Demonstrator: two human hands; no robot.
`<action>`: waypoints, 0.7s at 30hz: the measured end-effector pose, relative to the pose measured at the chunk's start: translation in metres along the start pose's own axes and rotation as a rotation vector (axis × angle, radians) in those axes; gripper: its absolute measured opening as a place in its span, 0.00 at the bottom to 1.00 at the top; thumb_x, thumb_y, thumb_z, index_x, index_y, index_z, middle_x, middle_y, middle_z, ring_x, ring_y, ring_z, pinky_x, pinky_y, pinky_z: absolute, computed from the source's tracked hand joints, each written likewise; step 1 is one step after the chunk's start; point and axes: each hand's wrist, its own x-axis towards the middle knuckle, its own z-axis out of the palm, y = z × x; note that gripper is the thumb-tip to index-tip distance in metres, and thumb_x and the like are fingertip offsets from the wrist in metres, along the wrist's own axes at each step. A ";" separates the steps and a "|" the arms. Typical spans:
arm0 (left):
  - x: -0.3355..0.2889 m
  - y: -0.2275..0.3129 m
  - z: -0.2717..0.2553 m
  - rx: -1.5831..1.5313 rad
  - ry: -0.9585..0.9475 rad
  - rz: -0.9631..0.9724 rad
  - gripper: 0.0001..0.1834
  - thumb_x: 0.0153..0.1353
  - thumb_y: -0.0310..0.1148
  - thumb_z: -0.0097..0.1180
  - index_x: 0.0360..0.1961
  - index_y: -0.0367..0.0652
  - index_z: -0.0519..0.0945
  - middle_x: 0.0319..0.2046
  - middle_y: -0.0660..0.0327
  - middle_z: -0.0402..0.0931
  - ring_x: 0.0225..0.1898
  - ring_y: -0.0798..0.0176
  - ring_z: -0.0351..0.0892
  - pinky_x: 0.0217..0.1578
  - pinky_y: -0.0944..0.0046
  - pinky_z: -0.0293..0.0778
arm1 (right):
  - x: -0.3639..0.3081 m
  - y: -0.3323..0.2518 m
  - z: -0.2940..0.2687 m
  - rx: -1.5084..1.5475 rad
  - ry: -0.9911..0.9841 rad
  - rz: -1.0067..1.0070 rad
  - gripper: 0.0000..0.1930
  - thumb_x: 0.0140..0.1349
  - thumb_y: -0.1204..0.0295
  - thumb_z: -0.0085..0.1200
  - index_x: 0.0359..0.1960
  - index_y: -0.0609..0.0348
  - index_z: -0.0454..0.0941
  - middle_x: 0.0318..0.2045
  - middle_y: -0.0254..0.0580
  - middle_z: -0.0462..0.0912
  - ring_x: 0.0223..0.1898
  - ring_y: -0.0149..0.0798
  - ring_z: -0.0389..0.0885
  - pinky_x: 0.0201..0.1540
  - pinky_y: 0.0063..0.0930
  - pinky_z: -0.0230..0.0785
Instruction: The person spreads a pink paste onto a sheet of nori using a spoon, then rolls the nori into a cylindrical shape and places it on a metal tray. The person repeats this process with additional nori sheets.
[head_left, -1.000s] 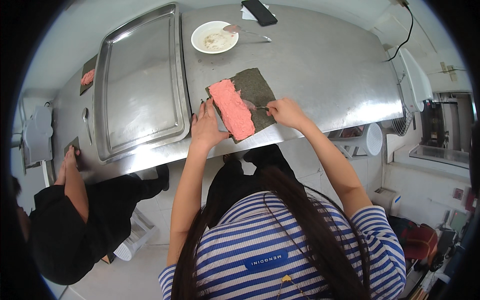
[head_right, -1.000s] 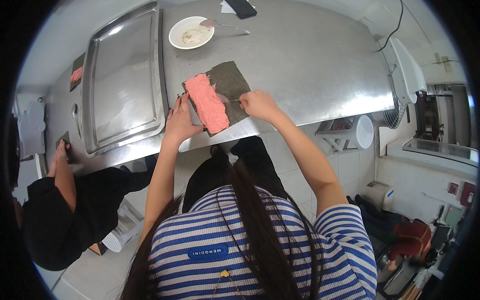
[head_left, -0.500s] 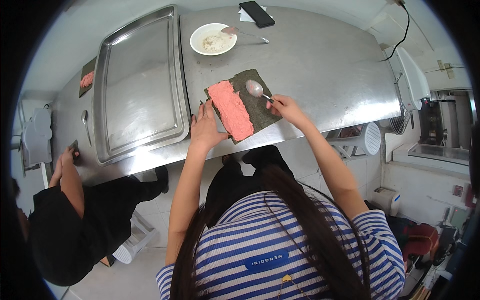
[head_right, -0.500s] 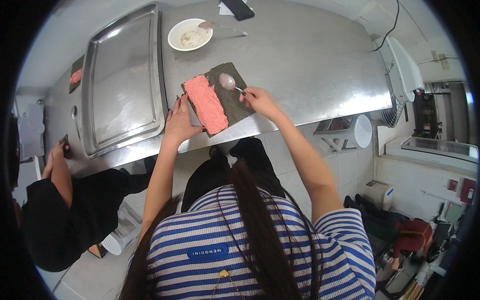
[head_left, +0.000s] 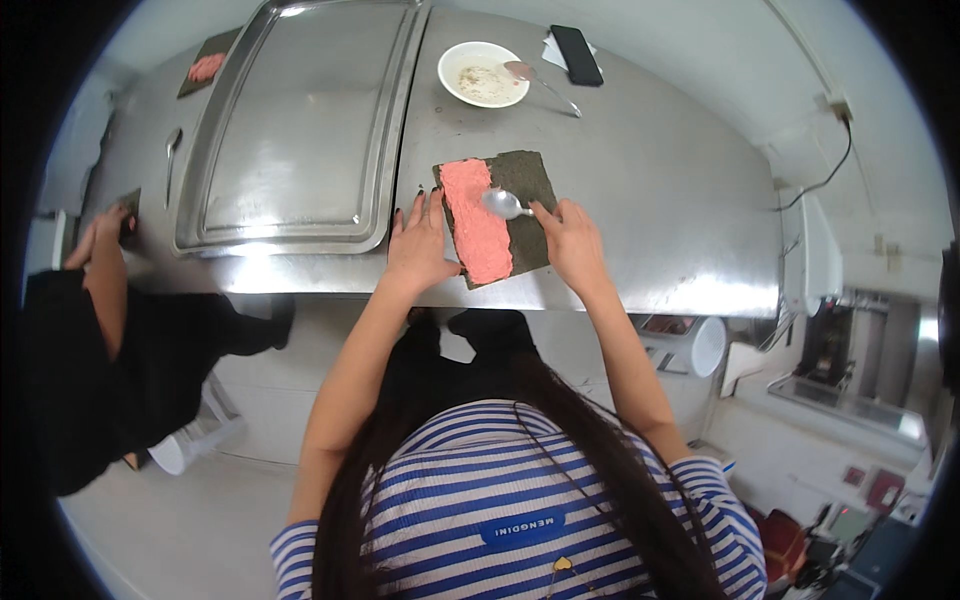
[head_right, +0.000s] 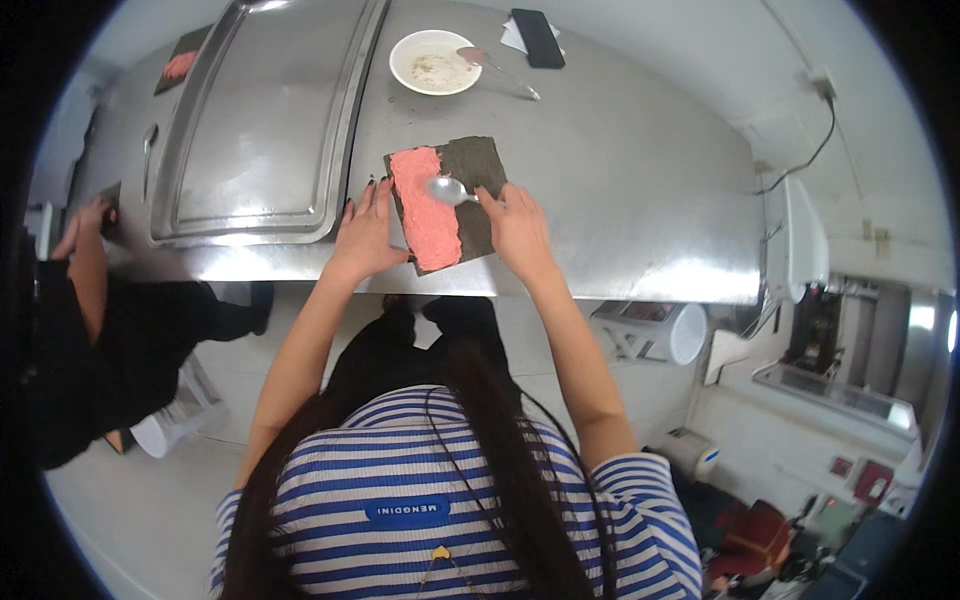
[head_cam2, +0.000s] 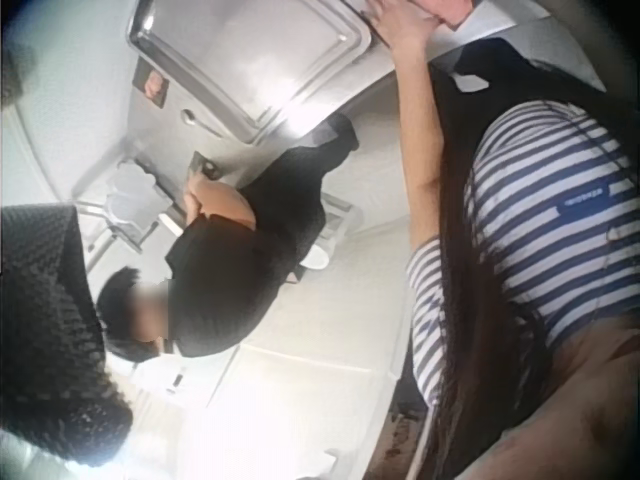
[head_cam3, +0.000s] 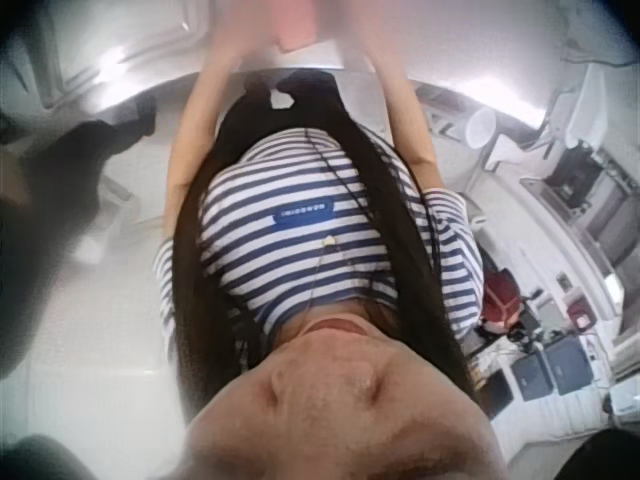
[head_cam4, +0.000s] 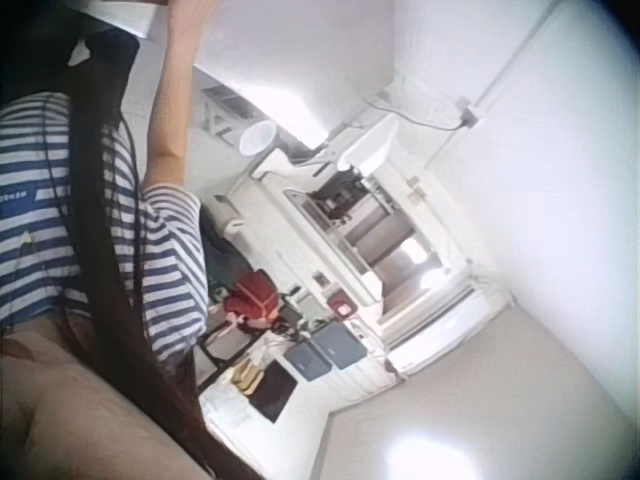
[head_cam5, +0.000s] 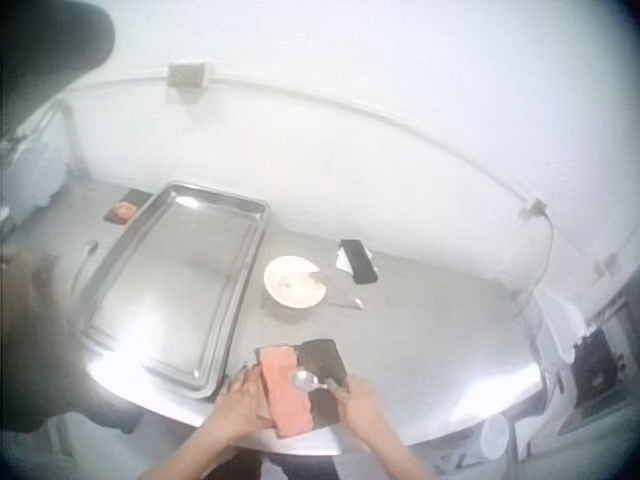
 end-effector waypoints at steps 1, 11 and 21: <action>-0.001 0.002 -0.002 -0.006 0.000 -0.005 0.64 0.35 0.42 0.74 0.68 0.34 0.44 0.65 0.48 0.57 0.71 0.52 0.46 0.67 0.44 0.47 | -0.001 0.004 -0.005 -0.068 0.040 -0.087 0.13 0.54 0.76 0.50 0.41 0.53 0.81 0.30 0.36 0.72 0.35 0.41 0.74 0.37 0.36 0.65; 0.002 0.000 -0.001 -0.017 -0.018 -0.004 0.63 0.34 0.39 0.72 0.67 0.36 0.45 0.66 0.48 0.55 0.71 0.52 0.45 0.68 0.46 0.46 | 0.042 0.031 0.008 -0.203 -0.006 -0.334 0.16 0.52 0.77 0.50 0.42 0.49 0.82 0.29 0.32 0.69 0.33 0.36 0.70 0.33 0.32 0.59; 0.002 -0.001 0.002 0.012 0.011 0.008 0.63 0.34 0.41 0.73 0.67 0.35 0.45 0.66 0.50 0.55 0.71 0.50 0.47 0.68 0.45 0.47 | 0.091 0.038 0.018 -0.168 0.001 -0.255 0.16 0.54 0.76 0.48 0.43 0.49 0.82 0.29 0.37 0.73 0.35 0.40 0.73 0.35 0.36 0.63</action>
